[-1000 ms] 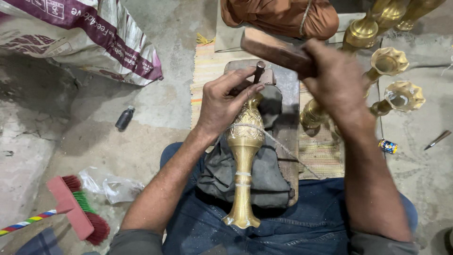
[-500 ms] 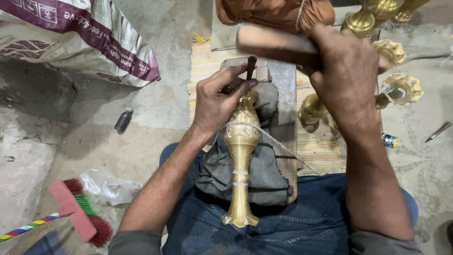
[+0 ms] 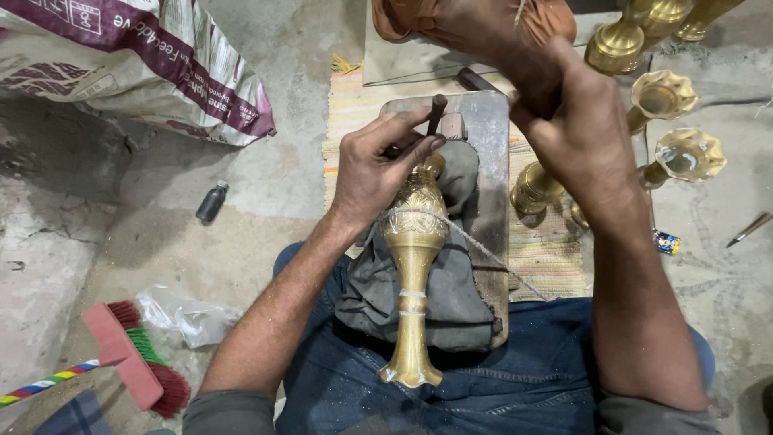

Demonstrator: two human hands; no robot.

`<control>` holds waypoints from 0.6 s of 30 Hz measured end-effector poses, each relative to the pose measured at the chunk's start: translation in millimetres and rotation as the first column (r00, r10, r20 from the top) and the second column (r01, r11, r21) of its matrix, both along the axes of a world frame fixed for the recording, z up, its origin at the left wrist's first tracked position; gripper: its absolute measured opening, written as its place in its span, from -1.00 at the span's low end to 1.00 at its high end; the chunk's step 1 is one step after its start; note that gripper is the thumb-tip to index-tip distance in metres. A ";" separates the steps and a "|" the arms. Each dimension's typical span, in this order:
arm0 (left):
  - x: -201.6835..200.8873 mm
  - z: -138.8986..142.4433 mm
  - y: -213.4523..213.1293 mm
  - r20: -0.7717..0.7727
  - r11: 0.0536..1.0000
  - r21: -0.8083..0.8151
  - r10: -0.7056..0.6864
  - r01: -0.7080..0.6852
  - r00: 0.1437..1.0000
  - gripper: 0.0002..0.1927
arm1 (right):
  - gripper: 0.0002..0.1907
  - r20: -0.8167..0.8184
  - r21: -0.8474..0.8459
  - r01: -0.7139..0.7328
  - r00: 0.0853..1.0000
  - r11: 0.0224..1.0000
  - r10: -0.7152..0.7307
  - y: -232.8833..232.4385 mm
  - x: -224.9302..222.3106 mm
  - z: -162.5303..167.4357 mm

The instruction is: The person sits on the floor holding a chisel against a brass vase and strikes the chisel with a wooden mallet to carve decorative patterns into the metal. They repeatedly reposition the chisel around the vase surface and adjust the vase, which rests on a cloth pad on their lap.

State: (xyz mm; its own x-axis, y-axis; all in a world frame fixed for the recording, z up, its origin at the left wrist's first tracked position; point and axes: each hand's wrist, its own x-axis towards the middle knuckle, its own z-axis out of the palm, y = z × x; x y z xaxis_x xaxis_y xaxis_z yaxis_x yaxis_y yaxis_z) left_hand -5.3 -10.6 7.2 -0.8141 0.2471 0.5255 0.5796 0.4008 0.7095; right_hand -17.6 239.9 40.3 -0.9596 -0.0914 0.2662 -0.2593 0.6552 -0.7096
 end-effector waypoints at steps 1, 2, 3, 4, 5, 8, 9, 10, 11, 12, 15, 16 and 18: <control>0.4 0.3 0.0 0.010 1.000 0.000 -0.005 0.005 1.000 -0.64 | -0.73 -0.129 0.207 0.025 0.992 0.978 0.002 -0.1 0.0 0.0; 0.5 0.8 -0.2 0.019 1.000 0.000 -0.011 0.011 1.000 -0.65 | -0.69 -0.253 0.399 0.075 0.967 0.914 0.031 -0.2 -0.3 -0.3; 0.7 1.4 -0.5 0.026 1.000 -0.001 -0.017 0.017 1.000 -0.66 | -0.66 -0.364 0.566 0.147 0.927 0.811 0.086 -0.1 -0.2 -0.9; 0.3 2.1 -0.6 0.017 1.000 -0.009 -0.012 0.012 1.000 -0.66 | -0.68 -0.296 0.427 0.091 0.954 0.900 0.044 -1.1 -1.2 -1.9; 0.1 2.7 -0.7 0.010 1.000 -0.016 -0.006 0.007 1.000 -0.66 | -0.70 -0.216 0.270 0.043 0.976 0.962 0.017 -3.1 -2.6 -3.2; 1.0 3.6 -0.4 0.033 1.000 -0.013 -0.007 0.007 0.999 -0.65 | -0.72 -0.272 0.396 0.054 0.960 0.916 0.061 -6.3 -3.6 -7.0; 0.7 4.1 -0.3 0.044 1.000 -0.011 -0.012 0.013 0.999 -0.64 | -0.73 -0.335 0.525 0.095 0.937 0.846 0.103 -7.1 -4.0 -7.6; 0.5 4.5 -0.2 0.037 1.000 -0.004 -0.018 0.018 0.999 -0.65 | -0.71 -0.299 0.415 0.064 0.952 0.908 0.070 -8.3 -4.4 -8.0; 1.0 4.7 -0.2 0.033 1.000 0.003 -0.022 0.022 0.999 -0.66 | -0.69 -0.256 0.296 0.035 0.966 0.955 0.044 -9.5 -4.1 -8.4; 0.9 5.0 -0.1 0.027 1.000 0.010 -0.027 0.027 0.999 -0.66 | -0.66 -0.209 0.171 0.012 0.978 0.985 0.024 -10.1 -4.0 -8.1; 0.9 6.0 -0.2 0.018 1.000 -0.005 -0.028 0.028 0.999 -0.66 | -0.77 -0.133 0.386 0.006 0.990 0.923 0.049 -10.2 -2.9 -5.7; 0.5 6.4 -0.7 0.008 1.000 -0.016 -0.024 0.024 1.000 -0.65 | -0.74 -0.177 0.363 0.031 0.984 0.931 0.037 -9.7 -2.4 -5.0; 0.4 6.6 -1.3 -0.007 0.999 -0.035 -0.015 0.015 1.000 -0.64 | -0.65 -0.258 0.317 0.075 0.966 0.946 0.010 -8.8 -1.5 -4.2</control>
